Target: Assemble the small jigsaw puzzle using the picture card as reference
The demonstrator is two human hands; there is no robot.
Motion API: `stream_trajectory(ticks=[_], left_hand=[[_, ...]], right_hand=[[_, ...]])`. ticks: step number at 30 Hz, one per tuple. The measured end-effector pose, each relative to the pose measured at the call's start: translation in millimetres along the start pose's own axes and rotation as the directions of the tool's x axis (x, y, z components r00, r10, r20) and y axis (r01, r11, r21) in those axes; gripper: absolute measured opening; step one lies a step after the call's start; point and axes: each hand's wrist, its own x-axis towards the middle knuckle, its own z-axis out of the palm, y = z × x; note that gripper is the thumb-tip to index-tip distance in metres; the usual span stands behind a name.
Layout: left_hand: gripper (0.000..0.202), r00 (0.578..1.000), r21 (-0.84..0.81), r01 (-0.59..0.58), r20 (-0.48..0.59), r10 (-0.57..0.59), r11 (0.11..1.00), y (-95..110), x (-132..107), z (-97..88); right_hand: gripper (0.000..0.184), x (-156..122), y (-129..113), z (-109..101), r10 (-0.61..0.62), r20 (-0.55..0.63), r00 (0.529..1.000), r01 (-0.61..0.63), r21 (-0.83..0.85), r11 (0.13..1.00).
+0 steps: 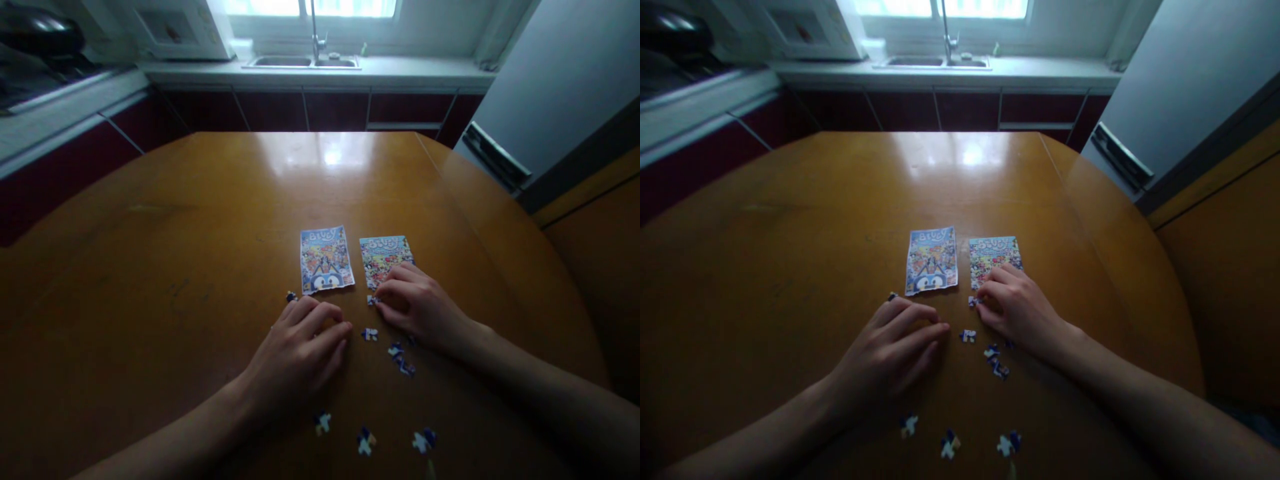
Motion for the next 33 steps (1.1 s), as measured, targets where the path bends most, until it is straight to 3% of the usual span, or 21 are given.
stream_trajectory(ticks=[26,33], left_hand=[[0.019,0.998,-0.025,-0.032,-0.055,0.031,0.999,1.8,2.4,-2.1],[0.019,0.997,-0.028,-0.036,-0.069,0.034,0.999,2.6,2.0,-2.3]], right_hand=[[0.010,2.5,3.5,0.5,0.030,-0.065,0.997,-0.039,-0.142,0.989],[0.012,2.1,0.0,-2.3,-0.051,-0.047,0.998,0.045,-0.120,0.992]])
